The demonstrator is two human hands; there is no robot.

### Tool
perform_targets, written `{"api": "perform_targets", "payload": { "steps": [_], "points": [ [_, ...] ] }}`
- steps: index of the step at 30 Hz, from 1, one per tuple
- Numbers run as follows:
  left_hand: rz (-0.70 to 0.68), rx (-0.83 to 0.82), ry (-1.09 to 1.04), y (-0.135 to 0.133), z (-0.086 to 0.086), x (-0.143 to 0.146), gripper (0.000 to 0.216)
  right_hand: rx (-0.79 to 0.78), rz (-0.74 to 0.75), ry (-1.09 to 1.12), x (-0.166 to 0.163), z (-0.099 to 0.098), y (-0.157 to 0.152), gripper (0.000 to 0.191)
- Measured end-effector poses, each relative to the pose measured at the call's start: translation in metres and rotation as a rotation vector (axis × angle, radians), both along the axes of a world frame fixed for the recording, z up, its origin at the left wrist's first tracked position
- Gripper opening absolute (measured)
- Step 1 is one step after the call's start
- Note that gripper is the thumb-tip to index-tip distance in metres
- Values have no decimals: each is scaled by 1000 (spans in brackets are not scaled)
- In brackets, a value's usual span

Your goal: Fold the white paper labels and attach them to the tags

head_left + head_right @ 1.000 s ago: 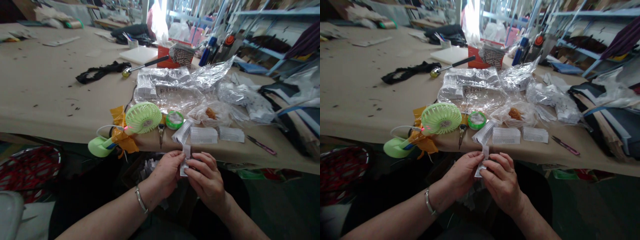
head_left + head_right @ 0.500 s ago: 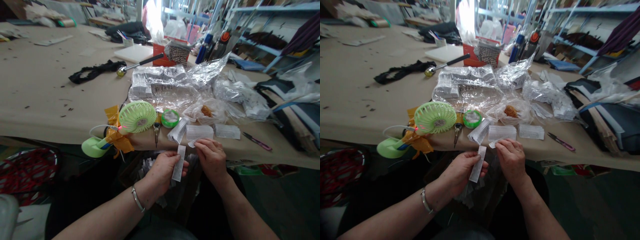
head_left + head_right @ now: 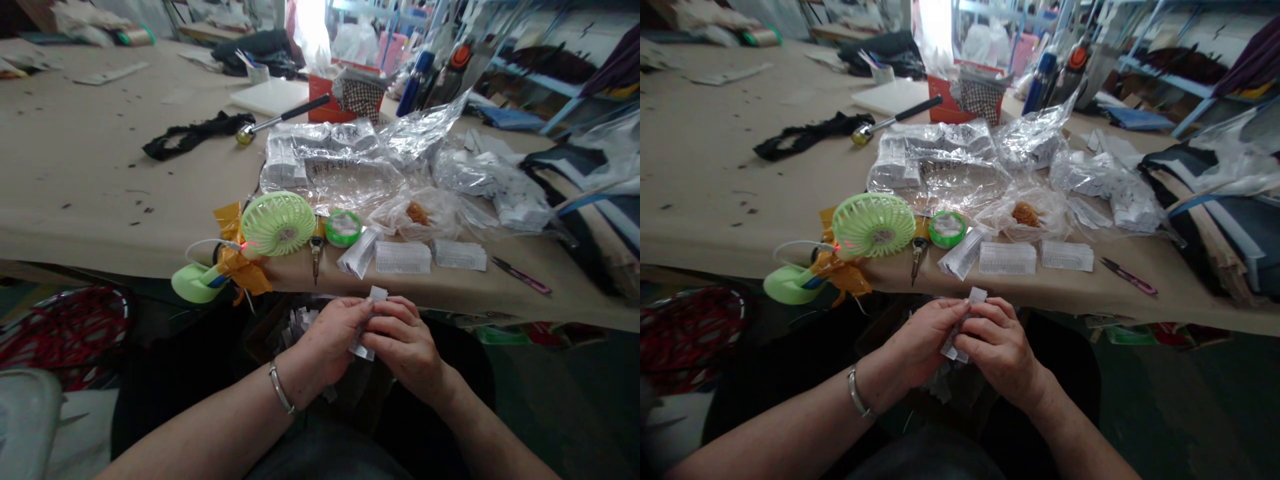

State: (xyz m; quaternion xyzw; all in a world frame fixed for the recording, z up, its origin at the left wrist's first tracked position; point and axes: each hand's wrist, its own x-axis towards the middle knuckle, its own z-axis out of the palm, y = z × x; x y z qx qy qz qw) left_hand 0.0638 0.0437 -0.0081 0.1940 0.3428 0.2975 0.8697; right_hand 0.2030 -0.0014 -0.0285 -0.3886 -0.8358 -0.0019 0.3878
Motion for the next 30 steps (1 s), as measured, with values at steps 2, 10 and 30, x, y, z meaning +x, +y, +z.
{"api": "perform_targets", "payload": {
  "steps": [2,10,30],
  "points": [
    [0,9,17,-1,0,0,22,3,9,10,1,0,-1,14],
    [0,-25,43,-3,-7,8,21,-60,3,55,13,2,-3,15],
    [-90,-16,363,-13,-10,3,13,-97,-803,-350,118,-16,2,36]
  ]
}}
